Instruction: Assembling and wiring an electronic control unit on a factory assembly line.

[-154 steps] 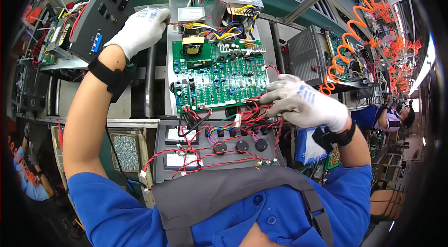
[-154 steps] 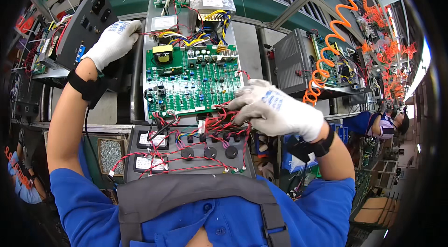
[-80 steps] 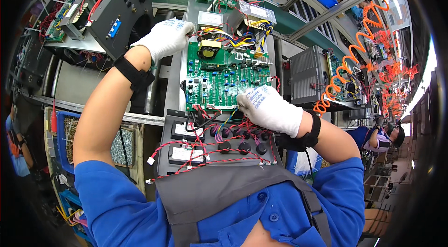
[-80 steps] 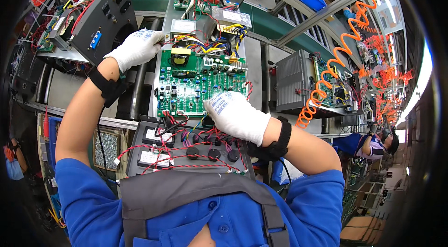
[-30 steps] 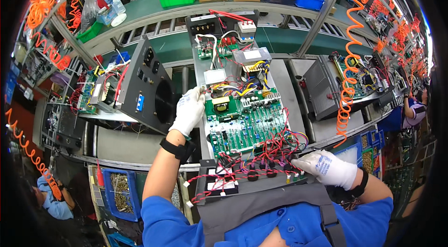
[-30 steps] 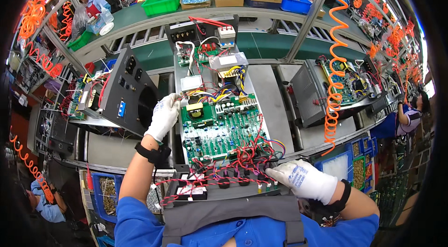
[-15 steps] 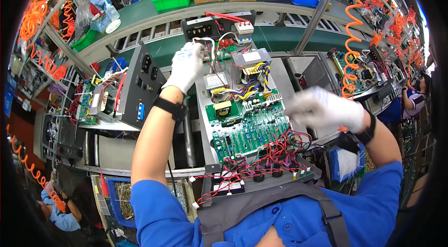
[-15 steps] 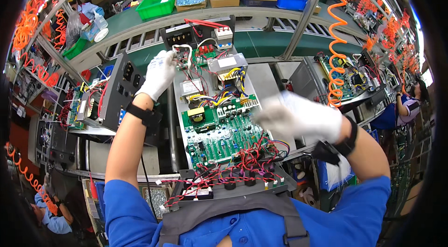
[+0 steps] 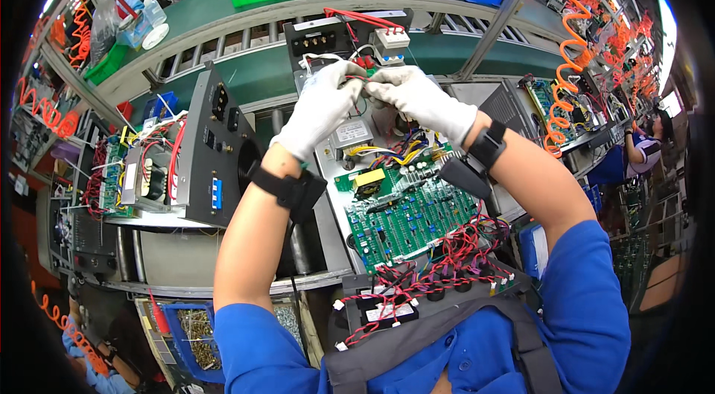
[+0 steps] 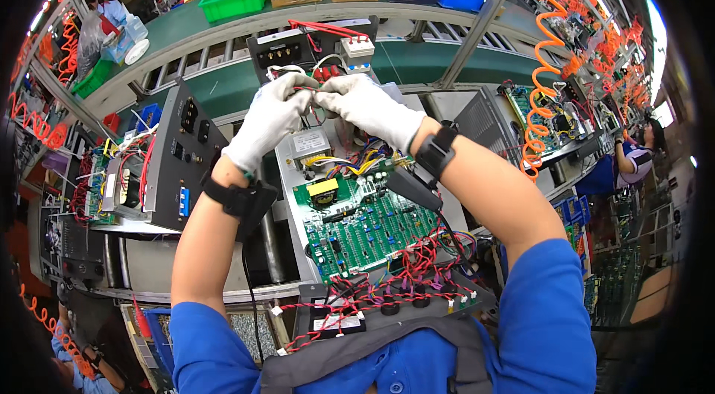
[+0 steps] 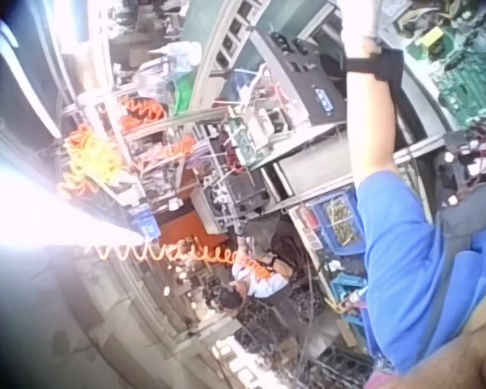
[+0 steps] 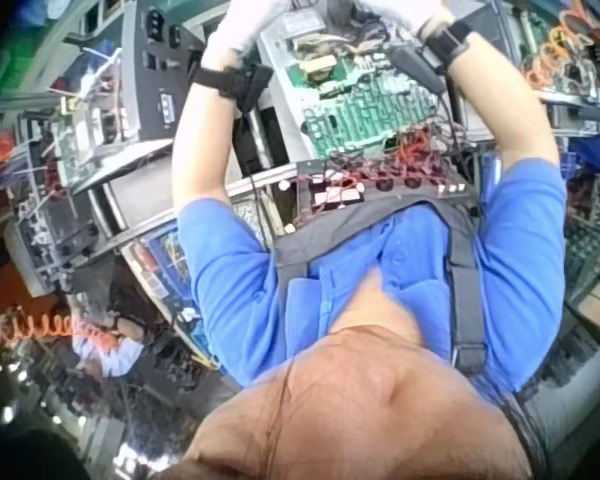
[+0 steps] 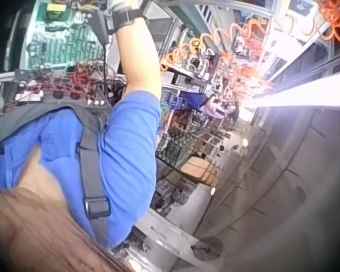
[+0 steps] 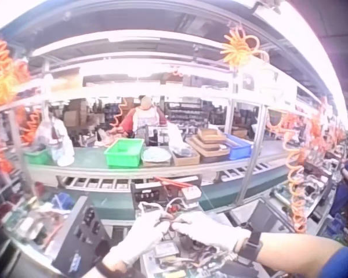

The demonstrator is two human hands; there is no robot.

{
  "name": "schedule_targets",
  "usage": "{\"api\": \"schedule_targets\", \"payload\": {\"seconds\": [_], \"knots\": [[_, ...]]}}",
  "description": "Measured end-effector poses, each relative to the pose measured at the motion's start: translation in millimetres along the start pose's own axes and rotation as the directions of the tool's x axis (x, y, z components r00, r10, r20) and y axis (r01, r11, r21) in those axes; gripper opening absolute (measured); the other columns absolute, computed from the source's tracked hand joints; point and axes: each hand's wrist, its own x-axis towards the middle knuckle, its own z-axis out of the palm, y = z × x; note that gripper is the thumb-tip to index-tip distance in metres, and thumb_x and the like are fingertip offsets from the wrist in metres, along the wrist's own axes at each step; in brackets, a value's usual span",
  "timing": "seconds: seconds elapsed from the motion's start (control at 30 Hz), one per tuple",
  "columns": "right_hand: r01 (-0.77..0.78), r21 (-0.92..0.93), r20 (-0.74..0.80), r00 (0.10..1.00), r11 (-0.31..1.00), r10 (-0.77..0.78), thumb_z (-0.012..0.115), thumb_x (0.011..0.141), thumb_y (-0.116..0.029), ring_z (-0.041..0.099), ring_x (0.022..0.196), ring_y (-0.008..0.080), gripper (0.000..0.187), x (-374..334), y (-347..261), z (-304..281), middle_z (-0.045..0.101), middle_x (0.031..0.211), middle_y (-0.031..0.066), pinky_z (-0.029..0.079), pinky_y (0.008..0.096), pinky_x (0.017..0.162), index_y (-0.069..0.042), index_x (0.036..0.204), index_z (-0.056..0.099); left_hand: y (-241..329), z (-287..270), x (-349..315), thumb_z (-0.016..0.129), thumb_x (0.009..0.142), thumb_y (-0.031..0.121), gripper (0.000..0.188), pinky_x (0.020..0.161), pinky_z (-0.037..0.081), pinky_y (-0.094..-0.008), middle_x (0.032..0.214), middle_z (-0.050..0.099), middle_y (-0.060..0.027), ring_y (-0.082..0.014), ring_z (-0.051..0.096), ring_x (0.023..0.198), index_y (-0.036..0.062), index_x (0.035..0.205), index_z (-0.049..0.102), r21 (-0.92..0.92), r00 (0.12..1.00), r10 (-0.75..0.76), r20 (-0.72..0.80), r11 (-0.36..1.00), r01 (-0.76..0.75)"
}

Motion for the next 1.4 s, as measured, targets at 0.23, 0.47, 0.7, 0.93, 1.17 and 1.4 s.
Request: {"api": "schedule_targets", "payload": {"seconds": [0.23,0.47,0.7,0.93,1.17,1.4], "knots": [[0.322,-0.943,0.318,0.946,0.083,-0.054,0.064,0.089,-0.021,0.07,0.08,0.029,0.017,-23,-31,32,0.073,0.079,0.0082,0.043,0.048,0.072,-0.01,0.085,0.076,-90,-10,-6,0.057,0.097,0.008,0.028,0.072,0.056,-0.0282,0.104,0.07,-0.0071,-0.0146,0.066,0.083,-0.0066,0.12,0.063,-0.537,0.929,-0.28,0.244,0.758,0.37],[0.197,-0.979,0.194,0.98,-0.054,0.051,0.065,0.083,-0.017,0.07,0.075,0.0238,0.011,16,-54,56,0.073,0.078,0.0052,0.04,0.0444,0.07,-0.015,0.082,0.076,-96,32,19,0.047,0.091,0.014,0.023,0.07,0.048,-0.0292,0.086,0.064,-0.0023,-0.013,0.058,0.078,0.0022,0.099,0.066,-0.531,0.956,0.016,0.293,0.834,0.149],[0.314,-0.944,0.317,0.949,0.103,0.006,0.062,0.087,-0.02,0.072,0.076,0.025,0.015,44,-48,18,0.074,0.079,0.0065,0.045,0.0456,0.072,-0.012,0.086,0.075,-94,41,2,0.049,0.095,0.008,0.031,0.086,0.054,-0.0293,0.104,0.062,-0.0023,-0.0133,0.063,0.097,0.0061,0.124,0.057,-0.899,0.936,-0.061,0.346,0.264,0.35],[0.295,-0.881,0.287,0.955,0.369,-0.077,0.067,0.085,-0.027,0.073,0.08,0.0311,0.02,55,-50,2,0.073,0.08,0.0107,0.053,0.0441,0.071,-0.009,0.087,0.076,-104,40,8,0.053,0.095,0.007,0.029,0.085,0.054,-0.0303,0.103,0.063,-0.0013,-0.0129,0.064,0.096,0.0039,0.124,0.059,-0.868,0.908,0.01,0.42,0.297,0.398],[0.242,-0.87,0.266,0.964,0.43,-0.004,0.072,0.08,-0.023,0.072,0.08,0.0318,0.015,46,-52,-9,0.072,0.079,0.0111,0.055,0.044,0.072,-0.011,0.088,0.076,-113,53,8,0.053,0.094,0.006,0.03,0.086,0.056,-0.0305,0.109,0.069,-0.0056,-0.0149,0.067,0.095,0.0047,0.123,0.061,-0.902,0.901,0.044,0.433,0.018,0.432],[0.321,-0.942,0.315,0.946,0.097,-0.079,0.066,0.079,-0.018,0.073,0.075,0.0295,0.012,57,-54,15,0.072,0.077,0.0119,0.053,0.0444,0.062,-0.011,0.083,0.075,-115,58,8,0.052,0.095,0.005,0.034,0.088,0.057,-0.0298,0.117,0.068,-0.0077,-0.015,0.068,0.098,0.0051,0.128,0.059,-0.924,0.919,0.131,0.371,-0.044,0.379]]}}
